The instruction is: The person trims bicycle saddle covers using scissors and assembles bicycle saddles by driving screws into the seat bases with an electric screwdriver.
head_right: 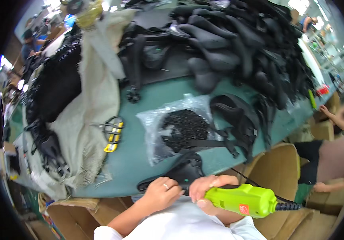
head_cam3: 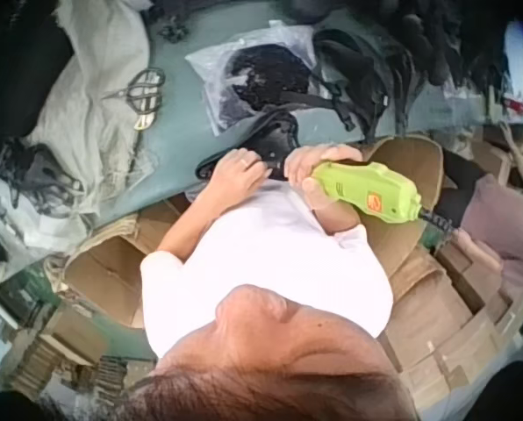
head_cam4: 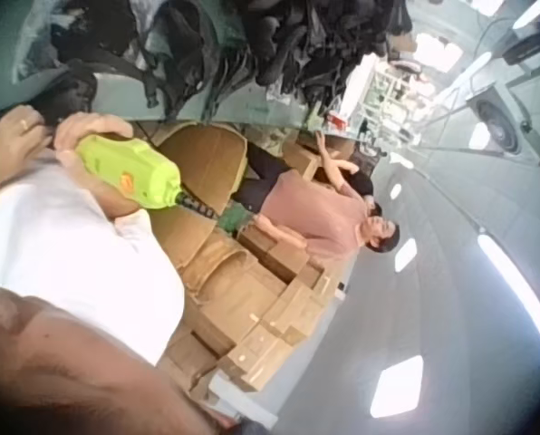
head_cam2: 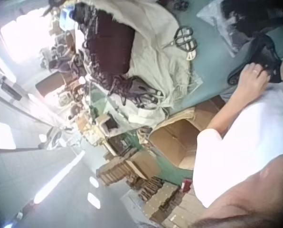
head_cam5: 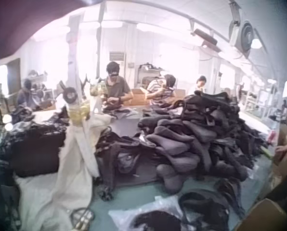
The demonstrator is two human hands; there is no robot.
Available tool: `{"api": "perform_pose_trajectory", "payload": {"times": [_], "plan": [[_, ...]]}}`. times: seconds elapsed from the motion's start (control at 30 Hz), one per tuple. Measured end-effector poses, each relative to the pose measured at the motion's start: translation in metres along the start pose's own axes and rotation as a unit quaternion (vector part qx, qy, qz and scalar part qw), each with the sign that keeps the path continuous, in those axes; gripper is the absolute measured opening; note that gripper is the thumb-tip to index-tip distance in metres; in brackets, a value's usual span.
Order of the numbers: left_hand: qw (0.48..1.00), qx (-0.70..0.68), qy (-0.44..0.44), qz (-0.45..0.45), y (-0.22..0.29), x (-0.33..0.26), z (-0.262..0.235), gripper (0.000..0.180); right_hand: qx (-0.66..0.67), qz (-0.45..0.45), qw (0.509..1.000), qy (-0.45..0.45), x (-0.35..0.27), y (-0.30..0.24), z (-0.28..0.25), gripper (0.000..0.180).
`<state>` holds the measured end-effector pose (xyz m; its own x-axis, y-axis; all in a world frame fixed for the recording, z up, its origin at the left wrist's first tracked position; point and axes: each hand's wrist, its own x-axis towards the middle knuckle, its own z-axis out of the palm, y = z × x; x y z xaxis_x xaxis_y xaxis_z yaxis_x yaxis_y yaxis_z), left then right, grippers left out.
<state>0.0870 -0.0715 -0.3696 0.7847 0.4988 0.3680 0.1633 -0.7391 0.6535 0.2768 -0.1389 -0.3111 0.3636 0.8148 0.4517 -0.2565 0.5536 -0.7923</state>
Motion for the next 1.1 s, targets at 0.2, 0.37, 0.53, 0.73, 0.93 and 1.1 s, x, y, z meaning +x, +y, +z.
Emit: {"api": "perform_pose_trajectory", "payload": {"times": [0.2,0.37,0.53,0.73,0.93,1.1], "plan": [[0.994,0.038,0.047,0.088,-0.012,-0.004,-0.008,0.018,0.078,0.024,0.997,0.001,-0.001,0.008,0.010,0.054],[0.988,0.041,0.108,0.104,-0.015,-0.011,-0.007,0.021,0.065,-0.010,0.994,0.089,0.003,0.003,0.029,0.051],[0.983,0.046,0.149,0.102,-0.014,-0.013,-0.011,0.023,0.039,-0.040,0.996,0.066,0.006,0.010,0.032,0.047],[0.985,0.037,0.124,0.111,-0.020,-0.019,-0.015,0.023,0.032,-0.030,0.991,0.124,0.005,0.005,0.046,0.047],[0.985,0.032,0.123,0.116,-0.016,-0.014,-0.020,0.025,0.123,0.008,0.989,0.077,0.008,-0.006,0.044,0.043],[0.984,-0.008,0.129,0.123,-0.017,-0.015,-0.016,0.025,0.133,0.013,0.989,0.060,0.010,-0.006,0.047,0.047]]}}
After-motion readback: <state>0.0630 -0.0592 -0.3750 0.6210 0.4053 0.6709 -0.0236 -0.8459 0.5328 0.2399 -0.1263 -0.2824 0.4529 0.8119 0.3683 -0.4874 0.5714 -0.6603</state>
